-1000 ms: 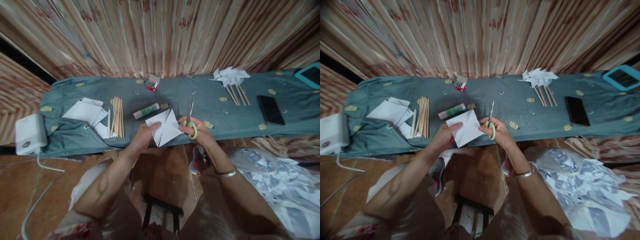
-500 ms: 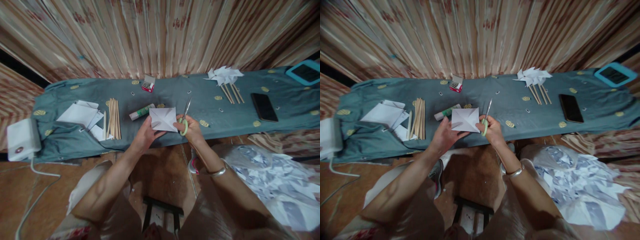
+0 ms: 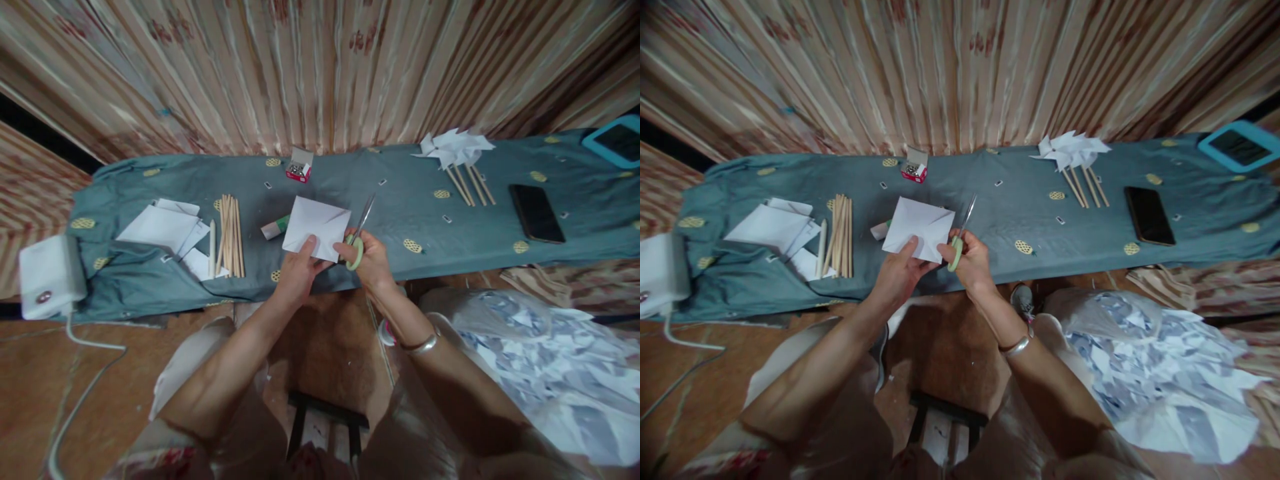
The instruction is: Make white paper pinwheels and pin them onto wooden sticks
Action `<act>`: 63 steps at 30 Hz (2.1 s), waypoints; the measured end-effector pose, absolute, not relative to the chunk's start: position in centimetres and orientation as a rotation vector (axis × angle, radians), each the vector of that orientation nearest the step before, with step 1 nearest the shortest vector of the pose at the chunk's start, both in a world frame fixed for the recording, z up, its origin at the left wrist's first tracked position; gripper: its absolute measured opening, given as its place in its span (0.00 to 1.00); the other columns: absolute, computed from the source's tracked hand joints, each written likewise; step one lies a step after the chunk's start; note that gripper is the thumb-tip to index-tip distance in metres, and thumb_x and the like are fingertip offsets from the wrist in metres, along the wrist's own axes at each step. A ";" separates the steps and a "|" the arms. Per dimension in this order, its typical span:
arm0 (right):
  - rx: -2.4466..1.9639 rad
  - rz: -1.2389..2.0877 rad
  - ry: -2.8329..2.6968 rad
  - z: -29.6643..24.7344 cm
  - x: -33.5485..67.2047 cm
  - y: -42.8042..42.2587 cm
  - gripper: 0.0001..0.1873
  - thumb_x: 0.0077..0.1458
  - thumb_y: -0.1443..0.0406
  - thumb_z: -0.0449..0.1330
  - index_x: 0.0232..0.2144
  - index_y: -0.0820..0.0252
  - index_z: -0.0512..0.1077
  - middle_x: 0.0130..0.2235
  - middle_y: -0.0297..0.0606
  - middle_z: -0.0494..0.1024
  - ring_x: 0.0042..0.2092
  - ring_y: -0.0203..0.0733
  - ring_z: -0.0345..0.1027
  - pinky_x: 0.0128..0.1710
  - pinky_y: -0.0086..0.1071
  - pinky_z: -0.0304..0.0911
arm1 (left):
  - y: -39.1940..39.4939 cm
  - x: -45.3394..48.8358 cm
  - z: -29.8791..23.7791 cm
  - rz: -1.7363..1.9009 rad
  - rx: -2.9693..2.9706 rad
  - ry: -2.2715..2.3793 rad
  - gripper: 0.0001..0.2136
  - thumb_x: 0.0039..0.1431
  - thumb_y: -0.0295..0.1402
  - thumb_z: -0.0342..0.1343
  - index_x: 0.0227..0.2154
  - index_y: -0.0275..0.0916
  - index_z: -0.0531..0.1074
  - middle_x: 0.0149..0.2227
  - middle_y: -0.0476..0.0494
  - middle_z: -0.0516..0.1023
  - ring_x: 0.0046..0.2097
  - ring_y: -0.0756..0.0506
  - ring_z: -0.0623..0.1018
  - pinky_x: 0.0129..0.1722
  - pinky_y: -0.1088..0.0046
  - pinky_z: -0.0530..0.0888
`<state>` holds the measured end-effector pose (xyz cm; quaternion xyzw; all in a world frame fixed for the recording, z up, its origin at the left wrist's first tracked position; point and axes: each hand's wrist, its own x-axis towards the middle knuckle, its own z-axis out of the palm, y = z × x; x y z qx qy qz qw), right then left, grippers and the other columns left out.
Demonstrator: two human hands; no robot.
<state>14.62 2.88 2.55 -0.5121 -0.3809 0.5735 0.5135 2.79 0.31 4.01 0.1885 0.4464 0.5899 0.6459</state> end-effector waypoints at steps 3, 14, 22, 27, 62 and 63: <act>-1.244 1.404 -0.946 2.7 14.6 2.9 0.27 0.29 0.51 0.73 0.30 0.56 0.68 0.23 0.25 0.69 0.25 0.32 0.60 0.26 0.28 0.59 | 0.7 2.4 4.2 1.346 0.380 1.021 0.15 0.60 0.31 0.56 0.50 0.38 0.70 0.45 0.41 0.81 0.43 0.43 0.81 0.45 0.63 0.78; -1.116 1.787 -1.565 3.6 16.3 0.3 0.24 0.46 0.45 0.66 0.31 0.59 0.73 0.28 0.33 0.75 0.29 0.33 0.65 0.30 0.29 0.61 | 2.1 -0.3 4.7 1.398 0.413 1.035 0.14 0.61 0.35 0.54 0.46 0.35 0.72 0.39 0.39 0.82 0.43 0.40 0.82 0.45 0.61 0.78; -1.145 1.891 -1.589 3.0 16.3 0.0 0.25 0.47 0.44 0.65 0.30 0.60 0.73 0.25 0.32 0.74 0.26 0.33 0.64 0.26 0.28 0.57 | 1.7 0.2 4.9 1.340 0.377 1.074 0.11 0.60 0.34 0.55 0.44 0.37 0.73 0.38 0.40 0.83 0.45 0.40 0.82 0.46 0.61 0.78; -1.174 1.888 -1.571 3.2 16.1 0.1 0.26 0.44 0.43 0.66 0.29 0.60 0.73 0.24 0.32 0.74 0.26 0.33 0.65 0.25 0.28 0.58 | 1.6 0.5 5.0 1.344 0.394 1.062 0.12 0.64 0.31 0.49 0.47 0.36 0.72 0.39 0.39 0.82 0.44 0.38 0.82 0.47 0.55 0.77; -1.159 1.873 -1.590 3.1 15.8 0.2 0.26 0.43 0.44 0.67 0.27 0.61 0.73 0.20 0.29 0.71 0.22 0.31 0.63 0.23 0.28 0.57 | 1.4 0.5 5.7 1.336 0.333 1.049 0.17 0.67 0.30 0.48 0.57 0.36 0.67 0.39 0.41 0.81 0.38 0.44 0.83 0.47 0.59 0.78; -1.161 1.863 -1.600 3.1 15.8 0.2 0.25 0.43 0.44 0.67 0.27 0.61 0.73 0.20 0.29 0.71 0.22 0.32 0.63 0.23 0.28 0.57 | 1.4 0.5 5.8 1.337 0.332 1.048 0.16 0.67 0.30 0.48 0.56 0.36 0.67 0.39 0.41 0.81 0.39 0.43 0.83 0.47 0.59 0.78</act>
